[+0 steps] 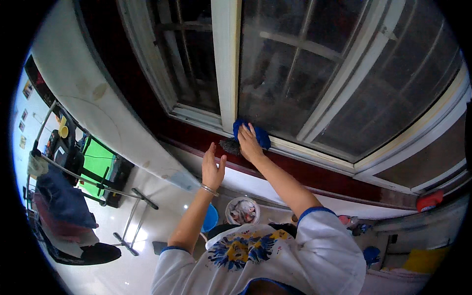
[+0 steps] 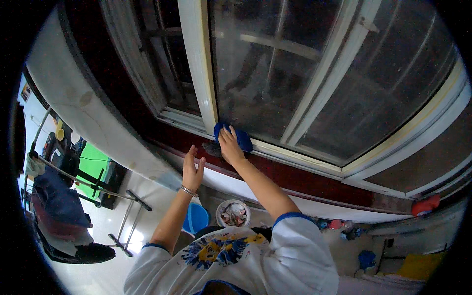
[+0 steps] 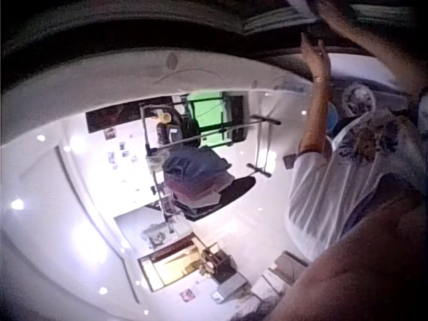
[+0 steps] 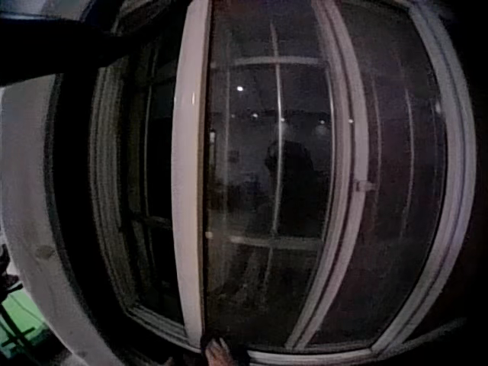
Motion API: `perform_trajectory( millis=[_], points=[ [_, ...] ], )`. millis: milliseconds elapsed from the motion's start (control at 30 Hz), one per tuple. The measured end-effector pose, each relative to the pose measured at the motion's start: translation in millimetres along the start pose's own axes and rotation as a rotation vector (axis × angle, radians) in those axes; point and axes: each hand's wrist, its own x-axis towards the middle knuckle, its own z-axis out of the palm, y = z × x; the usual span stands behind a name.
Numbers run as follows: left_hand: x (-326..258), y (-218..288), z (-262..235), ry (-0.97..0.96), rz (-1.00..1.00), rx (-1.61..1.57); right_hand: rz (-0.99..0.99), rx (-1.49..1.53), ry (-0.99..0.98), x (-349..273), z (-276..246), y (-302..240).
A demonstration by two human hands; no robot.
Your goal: The person cleans a window frame and glass using a blue cloth and a steel wool pad. They scrub the frame, dip the cloth in a bucket of water, and wipe the glass and frame repeatedly. The person also adjusts the window sash during the process.
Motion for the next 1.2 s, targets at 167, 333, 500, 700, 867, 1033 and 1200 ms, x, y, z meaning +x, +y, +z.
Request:
perform_trajectory(
  millis=[167,333,500,700,867,1033,1200],
  points=[
    [18.7,-18.7,27.8,-0.122,0.123,0.165,0.007,0.056,-0.018,-3.4,-3.2,9.0],
    [33.9,-32.8,43.9,-0.166,0.241,0.344,-0.037,0.025,-0.075,-6.0,-47.1,21.4],
    [36.5,-37.5,32.1,-0.204,0.235,0.374,0.034,-0.02,-0.095,-12.1,-53.6,22.4],
    [30.5,-71.0,14.4,-0.121,0.177,0.508,0.04,-0.041,-0.055,5.2,-27.5,4.0],
    [33.0,-86.8,-3.4,-0.07,0.123,0.655,0.036,-0.101,-0.031,-17.1,-42.7,20.5],
    [38.6,-83.9,13.1,-0.091,0.146,0.57,0.11,-0.152,-0.101,15.3,-22.6,0.2],
    [41.6,-65.6,11.5,-0.06,0.174,0.474,0.153,-0.13,-0.098,1.6,-39.4,9.6]
  ],
)
